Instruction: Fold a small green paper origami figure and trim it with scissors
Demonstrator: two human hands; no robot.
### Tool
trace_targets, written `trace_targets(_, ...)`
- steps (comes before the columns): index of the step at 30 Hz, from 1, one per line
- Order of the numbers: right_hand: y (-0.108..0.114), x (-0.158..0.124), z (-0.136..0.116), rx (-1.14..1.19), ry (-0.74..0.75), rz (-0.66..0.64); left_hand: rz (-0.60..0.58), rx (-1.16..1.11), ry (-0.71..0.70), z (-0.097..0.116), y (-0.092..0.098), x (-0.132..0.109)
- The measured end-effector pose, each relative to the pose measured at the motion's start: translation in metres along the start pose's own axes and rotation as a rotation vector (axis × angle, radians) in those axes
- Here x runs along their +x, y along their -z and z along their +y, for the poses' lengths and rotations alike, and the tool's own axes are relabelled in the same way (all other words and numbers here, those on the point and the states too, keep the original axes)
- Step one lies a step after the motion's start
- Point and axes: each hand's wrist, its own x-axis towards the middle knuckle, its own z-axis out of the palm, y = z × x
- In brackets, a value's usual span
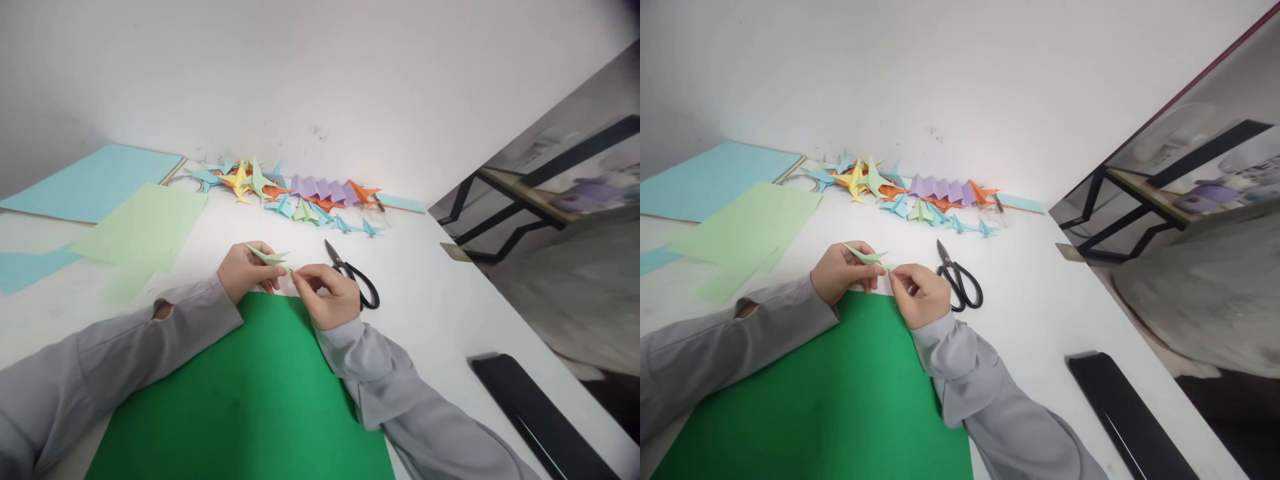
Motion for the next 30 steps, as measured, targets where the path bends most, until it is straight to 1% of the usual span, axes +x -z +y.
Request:
trace_targets(2, 0.0, 0.0, 0.0, -0.013, 0.02, -0.017, -0.021, 0.012, 0.004, -0.001, 0.001, 0.0)
trace_targets(4, 0.0, -0.001, 0.001, -0.017, 0.01, -0.041, -0.043, 0.025, 0.011, -0.002, 0.002, 0.0)
trace_targets(7, 0.0, -0.001, 0.002, -0.024, 0.001, -0.071, -0.049, 0.023, 0.011, -0.003, 0.002, 0.001)
trace_targets(10, 0.001, 0.0, 0.003, -0.042, 0.037, -0.091, -0.047, 0.019, 0.013, -0.003, 0.003, 0.001)
trace_targets(12, 0.003, 0.0, 0.004, -0.083, 0.119, -0.108, -0.041, 0.021, 0.019, -0.003, 0.003, 0.001)
trace_targets(16, 0.008, 0.0, 0.006, -0.253, 0.397, -0.188, -0.032, 0.006, 0.024, -0.002, 0.002, 0.0)
trace_targets(17, 0.009, 0.0, 0.006, -0.315, 0.447, -0.203, -0.027, -0.002, 0.027, -0.002, 0.002, 0.0)
trace_targets(22, 0.011, 0.002, 0.006, -0.571, 0.594, -0.216, 0.014, -0.01, 0.038, -0.001, 0.001, -0.001)
trace_targets(26, 0.01, 0.003, 0.006, -0.646, 0.717, -0.172, 0.016, -0.001, 0.032, 0.0, 0.002, -0.001)
trace_targets(28, 0.01, 0.003, 0.005, -0.602, 0.71, -0.176, 0.016, -0.008, 0.035, -0.001, 0.002, -0.001)
trace_targets(30, 0.01, 0.001, 0.003, -0.476, 0.595, -0.187, 0.025, -0.032, 0.027, -0.001, 0.002, 0.0)
